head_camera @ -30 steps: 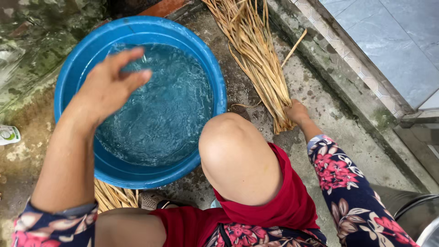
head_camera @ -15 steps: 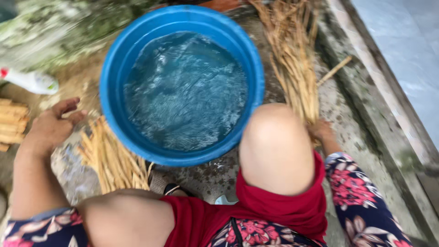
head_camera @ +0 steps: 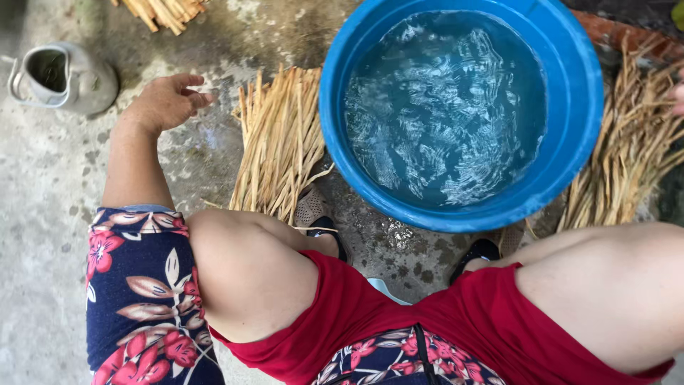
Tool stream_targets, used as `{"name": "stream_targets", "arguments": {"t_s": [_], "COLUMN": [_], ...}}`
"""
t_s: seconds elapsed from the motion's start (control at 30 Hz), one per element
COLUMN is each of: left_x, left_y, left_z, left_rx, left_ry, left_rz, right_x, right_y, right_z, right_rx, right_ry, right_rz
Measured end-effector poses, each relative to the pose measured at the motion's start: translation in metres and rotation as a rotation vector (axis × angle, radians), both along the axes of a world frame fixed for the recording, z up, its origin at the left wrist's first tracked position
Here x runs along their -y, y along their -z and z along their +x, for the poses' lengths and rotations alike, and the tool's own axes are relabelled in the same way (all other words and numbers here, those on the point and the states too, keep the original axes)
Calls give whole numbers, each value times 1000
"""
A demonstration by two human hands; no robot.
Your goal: The person repeatedly submerges bundles of dried sticks into a blue basin of water, agitates them, and places them on the floor. The process is repeated for multiple bundles throughout the clip.
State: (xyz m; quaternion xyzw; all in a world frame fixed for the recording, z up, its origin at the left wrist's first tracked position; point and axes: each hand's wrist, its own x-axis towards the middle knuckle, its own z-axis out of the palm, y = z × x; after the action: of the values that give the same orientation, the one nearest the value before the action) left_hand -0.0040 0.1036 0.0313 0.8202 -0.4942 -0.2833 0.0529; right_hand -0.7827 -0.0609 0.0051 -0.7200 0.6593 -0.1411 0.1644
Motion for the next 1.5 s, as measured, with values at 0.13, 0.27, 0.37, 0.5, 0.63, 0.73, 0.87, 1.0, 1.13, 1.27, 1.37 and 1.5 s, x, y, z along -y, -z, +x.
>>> {"name": "stream_targets", "arguments": {"t_s": [0.13, 0.27, 0.37, 0.5, 0.63, 0.73, 0.87, 1.0, 1.13, 1.27, 1.37, 1.5], "left_x": [-35, -67, -92, -113, -116, -107, -96, -93, -92, -97, -107, -93], "left_y": [5, 50, 122, 205, 238, 242, 236, 217, 204, 209, 206, 188], "left_z": [29, 73, 89, 68, 20, -8, -25, -36, -40, -30, -23, -33], "left_rx": [-77, -59, 61, 114, -26, -8, -67, -5, -4, 260, 282, 405], "left_ry": [-174, -254, -263, -211, -283, -209, -228, -226, -284, -277, -262, -166], "left_rz": [48, -37, -37, 197, 195, 16, 181, 359, 415, 128, -125, -22], "right_x": [35, 24, 15, 16, 19, 20, 25, 27, 21, 13, 7, -6], "right_y": [-23, -4, 15, 21, 27, 41, 58, 61, 45, 18, 1, -9], "right_z": [56, 69, 63, 50, 40, 30, 12, 8, 21, 35, 42, 54], "right_rx": [-37, -367, -799, -680, -658, -753, -756, -756, -729, -565, -365, -251], "right_ry": [-204, -331, -388, -227, -220, -262, -245, -208, -194, -163, -294, -506], "right_rz": [95, 514, 704, 599, 580, 639, 658, 677, 672, 625, 577, 371]}}
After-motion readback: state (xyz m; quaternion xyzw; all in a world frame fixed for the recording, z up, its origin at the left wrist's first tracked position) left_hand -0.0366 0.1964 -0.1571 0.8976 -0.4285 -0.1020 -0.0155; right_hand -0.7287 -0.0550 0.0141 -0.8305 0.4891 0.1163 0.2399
